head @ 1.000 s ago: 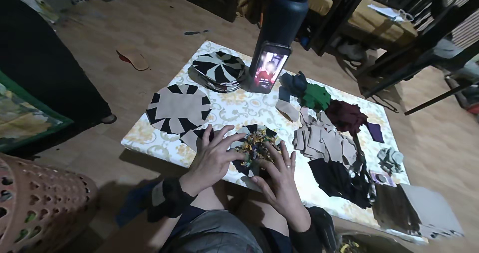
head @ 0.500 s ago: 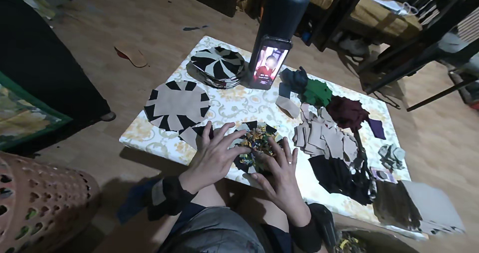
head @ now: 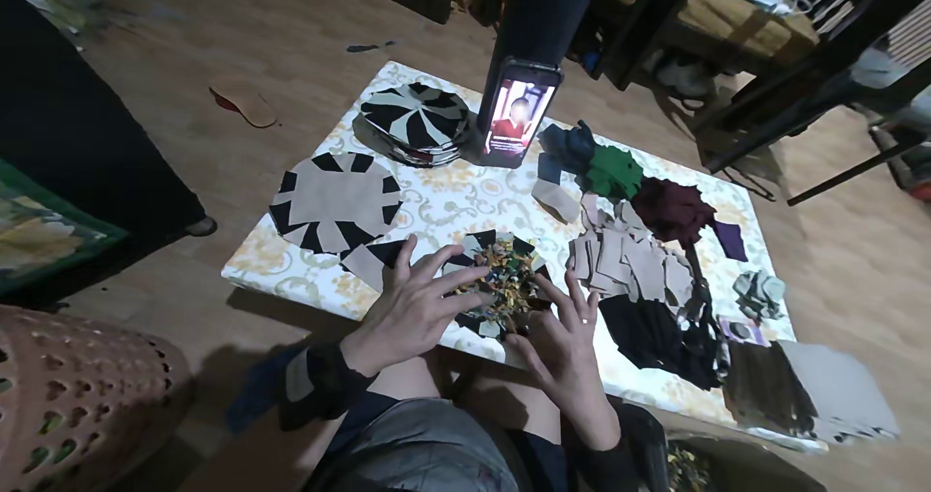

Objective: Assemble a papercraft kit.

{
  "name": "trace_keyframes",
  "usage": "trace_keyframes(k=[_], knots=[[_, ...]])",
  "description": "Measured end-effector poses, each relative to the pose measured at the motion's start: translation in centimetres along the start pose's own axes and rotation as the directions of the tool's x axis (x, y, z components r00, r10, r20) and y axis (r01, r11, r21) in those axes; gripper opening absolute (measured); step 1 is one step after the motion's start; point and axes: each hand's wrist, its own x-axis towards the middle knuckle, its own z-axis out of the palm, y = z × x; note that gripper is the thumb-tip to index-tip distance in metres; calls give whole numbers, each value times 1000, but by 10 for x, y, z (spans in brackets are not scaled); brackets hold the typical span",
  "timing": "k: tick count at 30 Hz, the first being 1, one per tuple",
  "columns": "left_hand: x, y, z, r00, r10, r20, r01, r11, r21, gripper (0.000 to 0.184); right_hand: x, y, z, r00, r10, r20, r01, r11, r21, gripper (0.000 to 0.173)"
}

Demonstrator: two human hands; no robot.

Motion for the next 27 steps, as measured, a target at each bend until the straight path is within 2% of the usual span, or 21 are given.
trace_keyframes(k=[3, 8, 10, 14, 16, 19, 23, 27], knots=[[-1, 0, 0, 999, 34, 29, -34, 999, -14, 39, 2, 0, 4, 1000, -1, 2, 1, 1000, -20, 23], [0, -1, -1, 995, 62, 78, -59, 998, -38, 43, 14, -4, 0, 999, -12, -45, 13, 1000, 7, 24], [1, 0, -1, 998, 43, 38, -42, 998, -40, 40, 19, -6, 0, 998, -5, -57, 7, 999, 32, 24], [-1, -1, 3, 983, -89, -159, 83, 995, -47, 36, 28, -13, 17, 999, 8, -51, -7, 1000, 19, 22], [-2, -3, 3, 975, -126, -185, 116, 991, -66, 35, 29, -15, 28, 999, 34, -13, -34, 999, -25, 21], [-3, -4, 1, 987, -108, -122, 103, 994, -47, 32, 30, -13, 27, 997, 48, -54, -50, 998, -30, 25], [-1, 1, -1, 999, -28, -19, 28, 1000, -4, 37, 25, -6, 9, 984, 87, -157, -94, 995, -38, 27], [0, 2, 0, 999, -1, 51, -1, 1000, 29, 35, 14, -1, 2, 987, 119, -109, -130, 986, -103, 31]])
